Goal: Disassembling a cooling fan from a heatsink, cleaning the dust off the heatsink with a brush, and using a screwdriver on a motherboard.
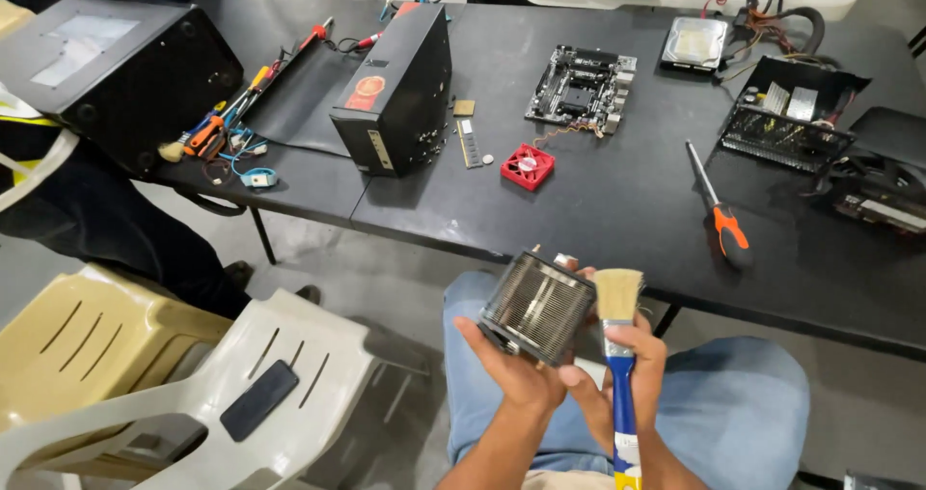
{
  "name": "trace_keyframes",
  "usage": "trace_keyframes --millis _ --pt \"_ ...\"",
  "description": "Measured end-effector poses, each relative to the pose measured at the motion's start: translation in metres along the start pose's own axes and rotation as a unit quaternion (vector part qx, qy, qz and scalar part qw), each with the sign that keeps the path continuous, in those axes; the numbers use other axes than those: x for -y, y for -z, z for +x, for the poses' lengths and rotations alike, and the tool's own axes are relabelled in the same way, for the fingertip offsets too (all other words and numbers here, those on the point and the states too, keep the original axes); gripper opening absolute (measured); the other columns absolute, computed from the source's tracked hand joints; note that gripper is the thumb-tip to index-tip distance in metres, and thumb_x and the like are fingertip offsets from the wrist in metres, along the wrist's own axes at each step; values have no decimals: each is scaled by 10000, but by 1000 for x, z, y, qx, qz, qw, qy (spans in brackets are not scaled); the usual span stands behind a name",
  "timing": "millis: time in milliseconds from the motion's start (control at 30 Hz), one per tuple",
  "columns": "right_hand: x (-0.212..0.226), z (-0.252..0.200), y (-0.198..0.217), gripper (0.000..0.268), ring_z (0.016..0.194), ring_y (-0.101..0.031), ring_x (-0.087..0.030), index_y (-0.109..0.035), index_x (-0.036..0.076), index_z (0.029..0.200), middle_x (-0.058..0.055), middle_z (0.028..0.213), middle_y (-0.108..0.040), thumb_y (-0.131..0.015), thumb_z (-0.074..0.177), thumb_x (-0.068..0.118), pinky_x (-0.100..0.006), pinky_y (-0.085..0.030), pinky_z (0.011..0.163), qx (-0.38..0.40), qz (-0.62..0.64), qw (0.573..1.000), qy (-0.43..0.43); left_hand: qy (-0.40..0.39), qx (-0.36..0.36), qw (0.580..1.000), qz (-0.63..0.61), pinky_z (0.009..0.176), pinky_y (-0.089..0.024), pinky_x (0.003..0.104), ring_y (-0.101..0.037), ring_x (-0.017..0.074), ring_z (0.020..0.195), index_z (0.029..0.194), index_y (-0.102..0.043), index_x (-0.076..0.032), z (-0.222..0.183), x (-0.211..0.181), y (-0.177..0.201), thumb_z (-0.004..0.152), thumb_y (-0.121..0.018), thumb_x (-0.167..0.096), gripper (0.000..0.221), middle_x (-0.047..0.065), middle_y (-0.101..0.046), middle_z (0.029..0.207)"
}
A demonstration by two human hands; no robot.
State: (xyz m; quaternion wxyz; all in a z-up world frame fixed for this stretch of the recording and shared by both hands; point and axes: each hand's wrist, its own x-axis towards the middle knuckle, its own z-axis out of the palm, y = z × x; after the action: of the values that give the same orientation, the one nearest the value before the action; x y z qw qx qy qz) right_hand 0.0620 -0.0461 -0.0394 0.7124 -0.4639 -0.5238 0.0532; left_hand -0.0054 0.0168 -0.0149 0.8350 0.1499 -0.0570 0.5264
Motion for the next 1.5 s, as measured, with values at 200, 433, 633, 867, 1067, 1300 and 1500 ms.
trace_keyframes --millis 200,433,633,867,1067,1300,1500 --pt "-48 -34 28 418 1269 -600 -336 -444 92 1208 -282 1220 -632 -645 939 340 -430 -444 1147 -46 -31 997 -63 -2 -233 972 10 757 -572 737 -622 480 1146 1416 -569 -28 13 -22 21 730 -346 -923 1149 229 -661 1256" --pt "-158 -96 86 268 911 -690 -128 -745 138 1048 -10 1029 -794 -716 867 334 -255 -510 862 136 -215 864 -434 -86 -106 988 -73 1050 -414 733 -573 458 1247 1424 -547 -44 15 -35 15 755 -469 -901 1090 218 -623 1342" --pt "-163 -89 79 185 895 -695 -82 -707 194 958 50 933 -775 -719 896 367 -237 -518 877 302 -179 828 -437 -73 -204 972 -91 1057 -400 748 -554 483 1256 1404 -563 -10 23 -35 -30 758 -396 -907 1117 262 -605 1341" --pt "-158 -85 79 137 917 -665 -74 -693 173 916 34 918 -756 -730 917 304 -233 -480 901 301 -174 805 -481 -231 -33 972 12 840 -574 577 -527 476 1225 1517 -427 -77 5 -21 -79 932 -436 -687 846 286 -546 1315" --pt "-48 -48 -74 682 1486 -379 -215 -442 243 1526 4 1566 -461 -583 908 494 -441 -293 1229 282 -302 861 -299 -221 -35 974 -10 815 -570 586 -554 472 1178 1521 -415 -129 -4 -11 -79 846 -448 -755 921 202 -555 1327" --pt "-12 -67 -28 763 1334 -334 -372 -310 198 1552 -124 1466 -426 -431 924 615 -613 -286 1073 194 -269 934 -134 -196 -22 980 29 878 -583 554 -504 447 1195 1536 -399 -160 -17 -16 -73 866 -421 -770 907 169 -513 1341" --pt "-199 -108 67 515 917 -596 -286 -426 181 1471 -130 1251 -626 -505 982 323 -422 -453 751 168 -134 862 -460 -211 38 976 50 1046 -447 545 -534 380 1157 1526 -393 -75 -9 -21 -59 963 -407 -705 844 189 -551 1336"
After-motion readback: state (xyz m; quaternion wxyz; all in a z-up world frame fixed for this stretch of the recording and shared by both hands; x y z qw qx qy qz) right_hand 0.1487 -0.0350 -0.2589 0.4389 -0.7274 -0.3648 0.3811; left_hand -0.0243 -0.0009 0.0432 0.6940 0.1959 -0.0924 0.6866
